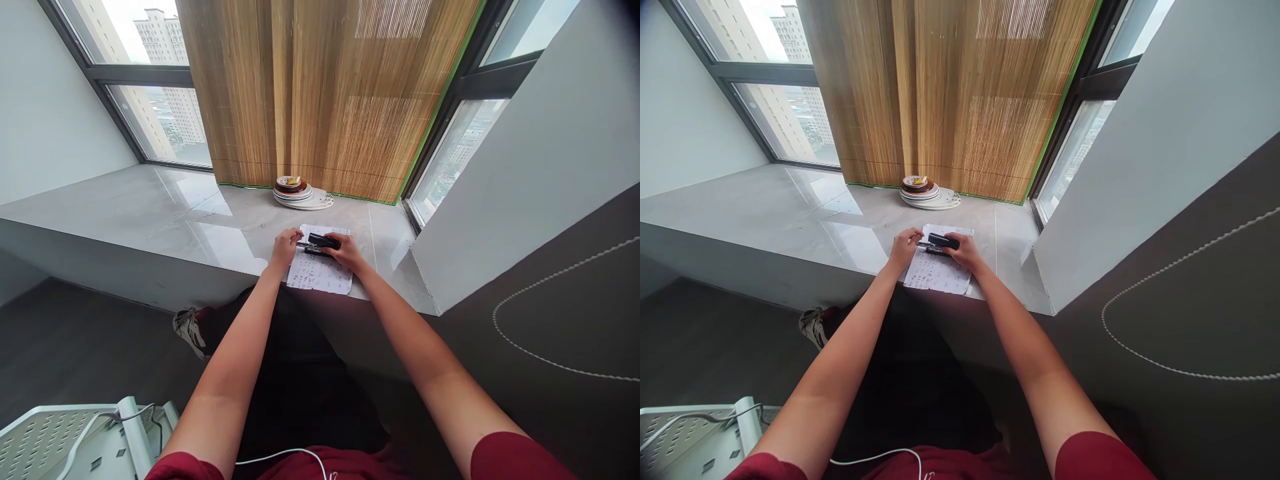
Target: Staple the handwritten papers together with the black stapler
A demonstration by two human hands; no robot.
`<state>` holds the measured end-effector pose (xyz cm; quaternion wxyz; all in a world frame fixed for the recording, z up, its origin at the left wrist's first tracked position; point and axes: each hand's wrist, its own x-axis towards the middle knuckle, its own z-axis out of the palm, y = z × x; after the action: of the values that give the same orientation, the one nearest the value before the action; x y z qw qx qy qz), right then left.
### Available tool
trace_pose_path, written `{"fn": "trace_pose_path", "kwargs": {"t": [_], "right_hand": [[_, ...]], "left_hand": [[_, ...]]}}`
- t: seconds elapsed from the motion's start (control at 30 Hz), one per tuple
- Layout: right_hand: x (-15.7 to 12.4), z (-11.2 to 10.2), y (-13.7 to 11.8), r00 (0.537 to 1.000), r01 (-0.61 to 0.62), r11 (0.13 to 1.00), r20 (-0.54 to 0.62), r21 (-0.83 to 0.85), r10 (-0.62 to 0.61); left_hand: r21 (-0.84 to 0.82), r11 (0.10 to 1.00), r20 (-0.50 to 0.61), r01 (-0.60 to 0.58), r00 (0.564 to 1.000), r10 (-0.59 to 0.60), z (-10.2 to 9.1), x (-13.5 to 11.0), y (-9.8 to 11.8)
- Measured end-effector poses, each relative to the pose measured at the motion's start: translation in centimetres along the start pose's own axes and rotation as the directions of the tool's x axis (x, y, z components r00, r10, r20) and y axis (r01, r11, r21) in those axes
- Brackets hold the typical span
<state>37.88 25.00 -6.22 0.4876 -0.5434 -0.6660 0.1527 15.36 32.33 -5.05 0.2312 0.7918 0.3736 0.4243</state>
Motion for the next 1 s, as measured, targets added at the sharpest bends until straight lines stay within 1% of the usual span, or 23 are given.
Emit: {"fn": "trace_pose_path", "kwargs": {"t": [0.1, 0.2, 0.43, 0.53, 0.7, 0.77, 0.9, 1.0], "right_hand": [[0.0, 0.0, 0.1, 1.0, -0.009, 1.0, 0.005, 0.009, 0.009], [0.0, 0.1, 0.2, 1.0, -0.013, 1.0, 0.002, 0.026, 0.013], [0.0, 0.2, 0.3, 1.0, -0.001, 0.999, -0.006, 0.038, 0.001], [0.0, 0.2, 0.4, 1.0, 0.001, 0.999, -0.01, 0.036, -0.001], [0.1, 0.2, 0.5, 1.0, 0.013, 1.0, -0.005, 0.023, -0.012], [0.1, 0.3, 0.6, 1.0, 0.019, 1.0, -0.003, 0.02, -0.019], [0.1, 0.3, 0.9, 1.0, 0.029, 1.0, -0.002, -0.009, -0.029], [0.1, 0.3, 0.9, 0.999, 0.032, 0.999, 0.003, -0.018, -0.032]], "left_hand": [[0.01, 1.0, -0.036, -0.003, 0.999, 0.003, 0.0, 0.0, -0.2], [-0.013, 1.0, -0.007, 0.002, 1.0, -0.002, 0.1, 0.0, -0.4], [-0.062, 0.998, 0.016, -0.007, 1.0, 0.008, 0.6, 0.2, -1.1], [-0.031, 0.999, 0.02, 0.015, 1.0, -0.014, 0.9, 0.4, -1.4], [0.093, 0.995, 0.032, 0.02, 0.999, -0.023, 1.4, 0.4, -1.6], [0.107, 0.994, 0.048, 0.022, 0.998, -0.028, 1.6, 0.4, -1.6], [0.041, 0.999, 0.123, -0.011, 0.992, 0.006, 1.4, 0.5, -1.7], [0.001, 1.0, 0.135, -0.023, 0.991, 0.022, 1.0, 0.6, -1.6]]}}
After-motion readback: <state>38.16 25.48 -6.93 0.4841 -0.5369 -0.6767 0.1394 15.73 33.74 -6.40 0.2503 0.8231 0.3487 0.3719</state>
